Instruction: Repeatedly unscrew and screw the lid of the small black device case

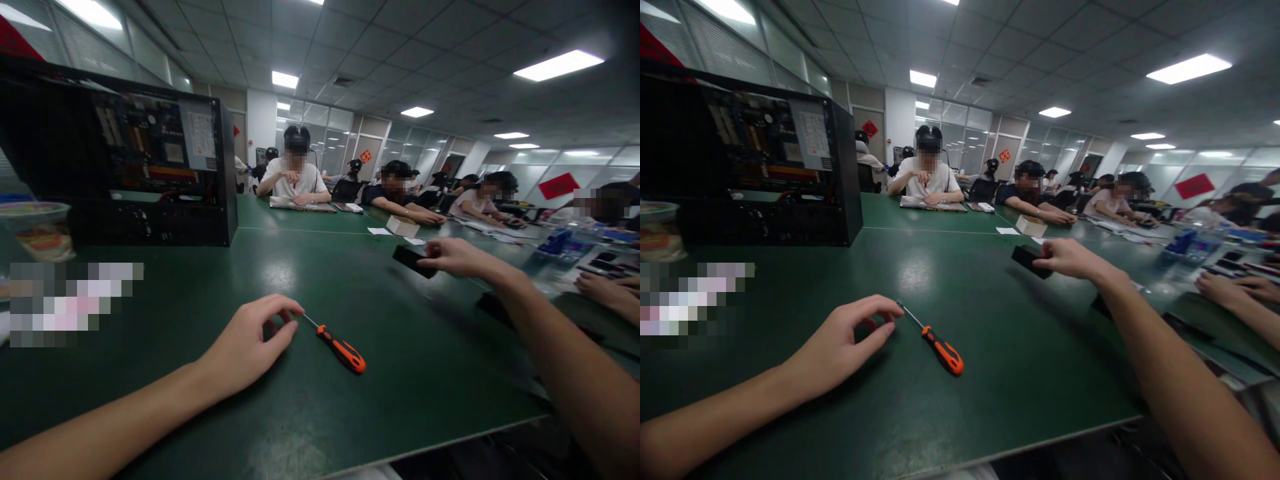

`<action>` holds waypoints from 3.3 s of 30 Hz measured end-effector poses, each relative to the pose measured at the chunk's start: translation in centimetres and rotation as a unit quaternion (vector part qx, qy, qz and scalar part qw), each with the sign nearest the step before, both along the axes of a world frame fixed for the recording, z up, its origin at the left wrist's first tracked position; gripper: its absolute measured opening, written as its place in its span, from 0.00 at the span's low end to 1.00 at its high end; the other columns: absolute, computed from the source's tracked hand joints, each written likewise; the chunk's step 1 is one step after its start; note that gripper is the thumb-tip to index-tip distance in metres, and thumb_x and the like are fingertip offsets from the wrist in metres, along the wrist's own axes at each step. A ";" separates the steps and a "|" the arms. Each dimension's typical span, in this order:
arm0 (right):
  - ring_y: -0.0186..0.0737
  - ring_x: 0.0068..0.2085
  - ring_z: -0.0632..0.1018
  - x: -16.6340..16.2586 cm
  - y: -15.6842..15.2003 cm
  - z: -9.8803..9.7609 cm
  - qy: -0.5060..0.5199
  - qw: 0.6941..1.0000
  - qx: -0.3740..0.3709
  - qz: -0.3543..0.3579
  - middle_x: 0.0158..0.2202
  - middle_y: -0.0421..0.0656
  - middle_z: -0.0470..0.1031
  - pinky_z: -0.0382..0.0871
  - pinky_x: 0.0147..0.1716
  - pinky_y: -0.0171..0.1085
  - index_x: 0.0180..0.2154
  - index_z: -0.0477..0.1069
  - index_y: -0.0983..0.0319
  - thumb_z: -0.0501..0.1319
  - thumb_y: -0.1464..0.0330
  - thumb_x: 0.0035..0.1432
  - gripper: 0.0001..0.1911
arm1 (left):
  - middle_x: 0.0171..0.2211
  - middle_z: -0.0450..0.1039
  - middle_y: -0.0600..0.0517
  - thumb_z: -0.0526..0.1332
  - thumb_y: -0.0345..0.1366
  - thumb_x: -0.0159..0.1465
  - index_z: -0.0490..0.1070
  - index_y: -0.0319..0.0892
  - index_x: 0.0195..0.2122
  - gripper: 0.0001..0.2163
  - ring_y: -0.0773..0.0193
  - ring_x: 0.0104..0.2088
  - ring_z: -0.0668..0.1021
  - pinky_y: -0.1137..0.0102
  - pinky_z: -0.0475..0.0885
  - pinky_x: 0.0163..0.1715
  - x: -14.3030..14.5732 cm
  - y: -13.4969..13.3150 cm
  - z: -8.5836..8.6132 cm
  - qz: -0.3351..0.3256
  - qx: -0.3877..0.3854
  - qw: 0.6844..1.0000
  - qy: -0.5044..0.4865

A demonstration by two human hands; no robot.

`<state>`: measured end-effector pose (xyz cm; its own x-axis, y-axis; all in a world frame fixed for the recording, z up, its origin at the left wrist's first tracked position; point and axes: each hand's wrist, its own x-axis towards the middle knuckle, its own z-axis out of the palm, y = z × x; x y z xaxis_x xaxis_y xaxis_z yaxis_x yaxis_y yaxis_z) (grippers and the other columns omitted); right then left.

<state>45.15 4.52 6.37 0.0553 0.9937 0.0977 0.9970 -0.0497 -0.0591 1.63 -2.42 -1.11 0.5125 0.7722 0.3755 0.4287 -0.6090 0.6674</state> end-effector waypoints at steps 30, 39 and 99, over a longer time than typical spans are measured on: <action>0.40 0.39 0.79 -16.6 -7.1 -0.1 0.142 0.905 0.071 0.394 0.40 0.45 0.79 0.69 0.38 0.36 0.42 0.77 0.61 0.59 0.64 0.66 0.10 | 0.47 0.83 0.50 0.68 0.42 0.63 0.80 0.45 0.51 0.16 0.54 0.45 0.83 0.65 0.75 0.47 -0.9 1.3 1.1 -0.043 -0.035 0.995 0.086; 0.35 0.34 0.76 -19.6 -5.8 4.1 0.126 0.880 0.142 0.436 0.35 0.41 0.78 0.67 0.35 0.33 0.39 0.73 0.61 0.60 0.62 0.66 0.09 | 0.47 0.83 0.50 0.69 0.42 0.62 0.80 0.44 0.52 0.18 0.53 0.46 0.83 0.65 0.75 0.47 -0.7 1.3 0.7 -0.022 -0.031 0.996 0.081; 0.33 0.34 0.76 -22.6 -5.4 -1.4 0.437 0.787 0.179 0.398 0.36 0.38 0.74 0.73 0.35 0.33 0.49 0.64 0.59 0.62 0.65 0.66 0.12 | 0.45 0.80 0.48 0.69 0.40 0.64 0.77 0.41 0.50 0.15 0.57 0.43 0.81 0.66 0.73 0.44 -1.1 1.4 -0.6 -0.077 0.054 0.994 0.059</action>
